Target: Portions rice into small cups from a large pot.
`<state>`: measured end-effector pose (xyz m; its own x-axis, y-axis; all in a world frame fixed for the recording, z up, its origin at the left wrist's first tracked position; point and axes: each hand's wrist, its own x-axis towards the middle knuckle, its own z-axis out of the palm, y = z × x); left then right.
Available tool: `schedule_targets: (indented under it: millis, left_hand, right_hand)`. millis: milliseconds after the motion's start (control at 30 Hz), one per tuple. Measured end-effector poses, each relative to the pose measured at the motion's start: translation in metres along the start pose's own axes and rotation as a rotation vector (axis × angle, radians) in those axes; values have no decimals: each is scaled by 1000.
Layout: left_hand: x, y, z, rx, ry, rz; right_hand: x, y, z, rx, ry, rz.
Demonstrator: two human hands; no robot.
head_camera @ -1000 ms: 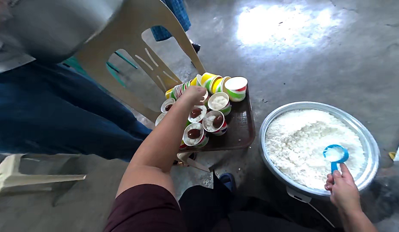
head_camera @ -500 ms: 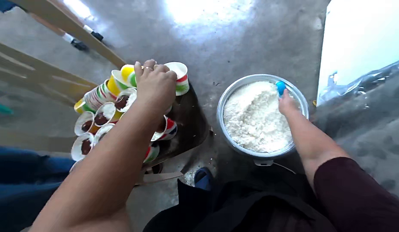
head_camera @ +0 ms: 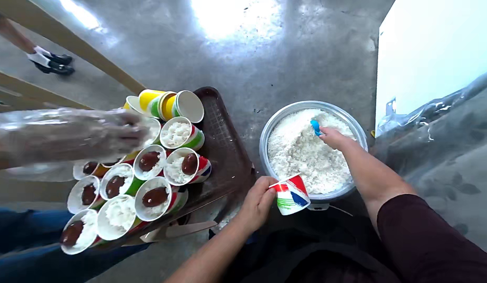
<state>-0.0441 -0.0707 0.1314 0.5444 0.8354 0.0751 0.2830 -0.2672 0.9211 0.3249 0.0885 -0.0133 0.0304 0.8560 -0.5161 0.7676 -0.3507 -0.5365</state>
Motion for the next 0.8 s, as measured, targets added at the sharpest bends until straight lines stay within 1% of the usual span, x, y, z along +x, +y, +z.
schedule_targets:
  millis: [133,267,333,400,500,533,600,667,733,767,800]
  left_hand:
    - [3,-23,24,-27,37,-251]
    - [18,-35,23,-124,-5,-525]
    - [27,-44,22,-146,-42,-597]
    - [35,-55,24,-117,-62,-571]
    - [53,-68,28,27,-69,-489]
    - [58,-70,29,85,-79,-464]
    - [69,-73,32,164,-80,-420]
    - [81,-77,35,188,-73,-420]
    - [87,-83,40,204,-74,-429]
    - [89,-86,43,204,-66,-428]
    - [90,-89,46,202,-56,-425]
  right_hand:
    - [-9,-3,7,-38,-99,-26]
    - [-23,-8,16,-51,-183,-60]
    - [-32,-8,26,-30,-214,-52]
    - [-43,0,42,91,-204,12]
    - [-63,9,54,475,-276,100]
    - [-72,9,56,600,-300,116]
    - [-92,6,59,759,-302,101]
    - [-108,0,56,813,-307,67]
    - [-121,-8,52,798,-320,2]
    - [-127,-12,50,750,-313,-34]
    - [-132,-18,50,648,-285,-74]
